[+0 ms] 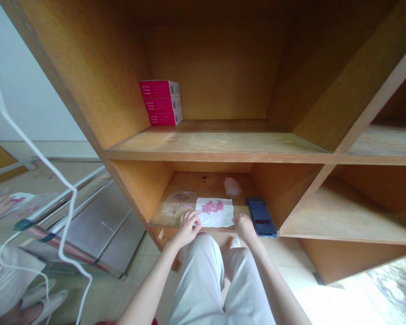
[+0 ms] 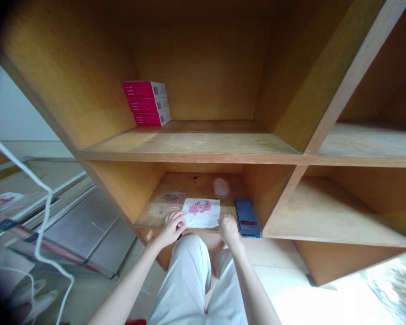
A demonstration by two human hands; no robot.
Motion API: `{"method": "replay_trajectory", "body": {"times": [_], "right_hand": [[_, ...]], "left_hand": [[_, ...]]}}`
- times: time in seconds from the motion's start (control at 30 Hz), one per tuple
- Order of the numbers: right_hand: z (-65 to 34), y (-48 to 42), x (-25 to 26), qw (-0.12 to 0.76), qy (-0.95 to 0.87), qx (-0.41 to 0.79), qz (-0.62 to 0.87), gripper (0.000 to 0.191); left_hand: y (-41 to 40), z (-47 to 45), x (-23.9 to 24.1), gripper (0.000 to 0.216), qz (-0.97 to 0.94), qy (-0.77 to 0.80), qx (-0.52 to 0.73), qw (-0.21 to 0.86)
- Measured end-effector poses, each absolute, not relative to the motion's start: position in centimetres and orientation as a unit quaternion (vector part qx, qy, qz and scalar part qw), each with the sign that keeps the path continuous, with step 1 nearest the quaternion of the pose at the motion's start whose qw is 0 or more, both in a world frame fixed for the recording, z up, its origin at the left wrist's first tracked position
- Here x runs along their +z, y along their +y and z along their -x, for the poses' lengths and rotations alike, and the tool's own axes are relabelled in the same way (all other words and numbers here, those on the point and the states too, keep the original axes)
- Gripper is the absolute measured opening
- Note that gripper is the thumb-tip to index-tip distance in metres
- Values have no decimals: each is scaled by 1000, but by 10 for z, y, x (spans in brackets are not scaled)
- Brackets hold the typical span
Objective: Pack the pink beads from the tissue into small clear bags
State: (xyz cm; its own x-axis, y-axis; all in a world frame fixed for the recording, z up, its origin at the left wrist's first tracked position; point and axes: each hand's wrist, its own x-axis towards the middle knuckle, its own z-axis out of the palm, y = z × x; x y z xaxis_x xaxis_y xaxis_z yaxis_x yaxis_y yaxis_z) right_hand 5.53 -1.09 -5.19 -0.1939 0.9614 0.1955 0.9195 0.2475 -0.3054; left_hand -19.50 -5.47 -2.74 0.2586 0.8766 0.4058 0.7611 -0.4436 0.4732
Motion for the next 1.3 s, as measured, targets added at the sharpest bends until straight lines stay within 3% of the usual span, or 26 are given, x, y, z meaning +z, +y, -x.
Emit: {"method": "replay_trajectory", "body": {"times": [0.2, 0.37, 0.6, 0.9, 1.3], "right_hand": [[-60, 20, -36, 250, -719, 91, 642, 15], [-57, 64, -15, 301, -676, 67, 670, 33], [-45, 95, -2, 212, -694, 57, 686, 48], [-36, 102, 7, 126, -698, 77, 701, 35], [-35, 100, 5, 141, -702, 70, 694, 37]], "left_hand": [[-51, 195, -26, 17, -752, 537, 376, 76], [-35, 196, -22, 20, -702, 546, 452, 64], [2, 213, -27, 21, -617, 597, 512, 15], [12, 221, -46, 22, -614, 632, 472, 13], [10, 222, -47, 23, -619, 634, 462, 24]]}}
